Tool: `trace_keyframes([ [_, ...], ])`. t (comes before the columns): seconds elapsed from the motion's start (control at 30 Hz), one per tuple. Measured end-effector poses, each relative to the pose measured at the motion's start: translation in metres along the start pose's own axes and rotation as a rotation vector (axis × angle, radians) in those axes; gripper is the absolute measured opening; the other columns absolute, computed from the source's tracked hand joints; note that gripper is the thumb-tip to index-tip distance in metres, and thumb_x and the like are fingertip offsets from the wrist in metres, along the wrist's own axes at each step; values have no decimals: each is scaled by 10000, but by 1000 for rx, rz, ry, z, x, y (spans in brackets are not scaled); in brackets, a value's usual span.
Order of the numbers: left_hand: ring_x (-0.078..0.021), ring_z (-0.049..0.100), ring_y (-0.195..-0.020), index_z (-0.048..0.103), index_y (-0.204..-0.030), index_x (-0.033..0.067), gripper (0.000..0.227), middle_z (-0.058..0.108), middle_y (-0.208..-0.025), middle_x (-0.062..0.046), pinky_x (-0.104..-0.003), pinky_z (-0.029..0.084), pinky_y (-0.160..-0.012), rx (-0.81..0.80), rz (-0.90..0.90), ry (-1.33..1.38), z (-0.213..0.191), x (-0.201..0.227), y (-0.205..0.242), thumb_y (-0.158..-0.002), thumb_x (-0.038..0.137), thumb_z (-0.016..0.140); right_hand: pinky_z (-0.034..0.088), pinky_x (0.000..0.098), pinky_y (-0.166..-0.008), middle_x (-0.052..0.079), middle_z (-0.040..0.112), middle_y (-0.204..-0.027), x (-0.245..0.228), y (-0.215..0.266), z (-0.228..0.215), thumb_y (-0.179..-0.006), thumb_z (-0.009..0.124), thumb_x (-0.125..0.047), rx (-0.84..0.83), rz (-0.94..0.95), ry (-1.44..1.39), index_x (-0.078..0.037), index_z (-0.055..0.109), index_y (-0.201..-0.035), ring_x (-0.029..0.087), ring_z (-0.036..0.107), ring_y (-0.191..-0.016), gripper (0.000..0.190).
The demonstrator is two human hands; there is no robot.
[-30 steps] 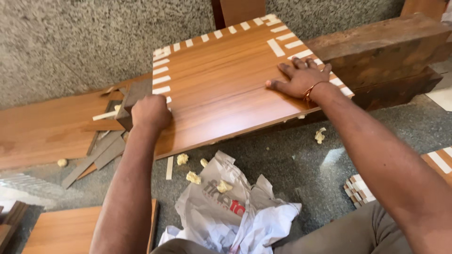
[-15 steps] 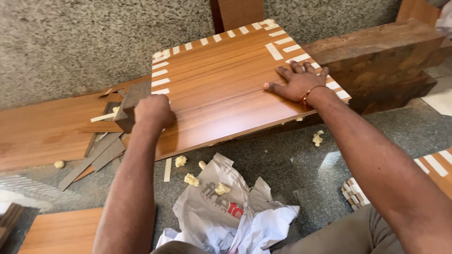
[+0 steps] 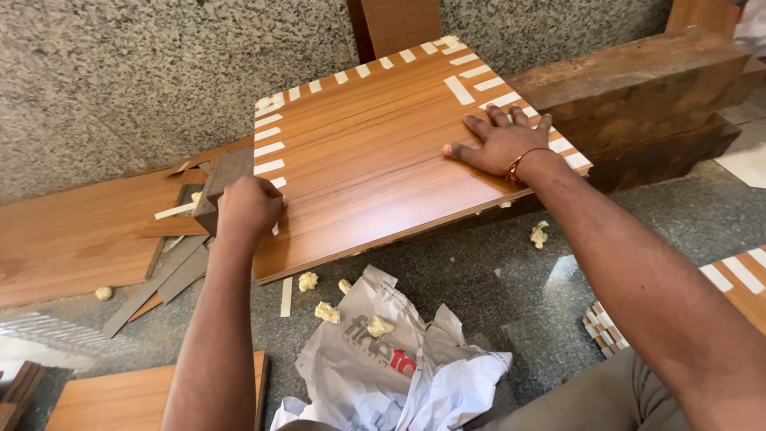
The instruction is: The person applies small white adhesive strips around the perimeter of a wood-textured panel by hand and wipes the surface with a cloth.
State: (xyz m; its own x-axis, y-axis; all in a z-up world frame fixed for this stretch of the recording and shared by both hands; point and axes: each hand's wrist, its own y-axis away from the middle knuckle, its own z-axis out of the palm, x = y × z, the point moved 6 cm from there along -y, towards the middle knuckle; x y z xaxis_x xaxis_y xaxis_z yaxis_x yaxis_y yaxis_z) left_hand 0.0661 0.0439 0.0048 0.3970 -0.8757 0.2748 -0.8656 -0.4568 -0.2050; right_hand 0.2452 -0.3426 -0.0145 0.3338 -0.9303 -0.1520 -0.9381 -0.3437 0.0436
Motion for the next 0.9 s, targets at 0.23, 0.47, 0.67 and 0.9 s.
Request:
trace_keyframes([
  [0.23, -352, 746, -970, 772, -964, 21, 206, 757, -1073, -218, -443, 604, -871, -247, -33, -349, 18, 16, -14, -825, 173, 772, -15, 732, -1186, 67, 126, -1718, 1, 1, 1, -754, 273, -945, 4, 14, 11, -381, 278, -1606, 379, 78, -1574, 1023],
  [0.47, -269, 681, -714, 701, -953, -8, 312, 711, -854, -180, -432, 572, -651, -73, -197, 360, 27, -37, -4, -1005, 261, 553, -19, 733, -1186, 39, 123, -1715, 1, 4, -2, -747, 264, -947, 15, -5, -1, -376, 284, -1592, 354, 65, -1580, 1021],
  [0.67, -216, 607, -632, 598, -1048, -50, 364, 647, -850, -143, -349, 477, -456, 173, -183, 1009, 16, -69, 2, -1043, 313, 571, -20, 732, -1183, 62, 122, -1715, -2, -1, -3, -759, 280, -944, 8, -1, -4, -373, 275, -1602, 368, 69, -1573, 1018],
  [0.9, -274, 655, -799, 731, -1033, 38, 394, 742, -922, -161, -429, 523, -742, 245, -117, 133, 11, -54, 10, -931, 417, 759, -25, 722, -1189, 61, 123, -1712, -2, 1, -3, -761, 271, -947, 8, -3, 2, -376, 265, -1605, 363, 70, -1572, 1019],
])
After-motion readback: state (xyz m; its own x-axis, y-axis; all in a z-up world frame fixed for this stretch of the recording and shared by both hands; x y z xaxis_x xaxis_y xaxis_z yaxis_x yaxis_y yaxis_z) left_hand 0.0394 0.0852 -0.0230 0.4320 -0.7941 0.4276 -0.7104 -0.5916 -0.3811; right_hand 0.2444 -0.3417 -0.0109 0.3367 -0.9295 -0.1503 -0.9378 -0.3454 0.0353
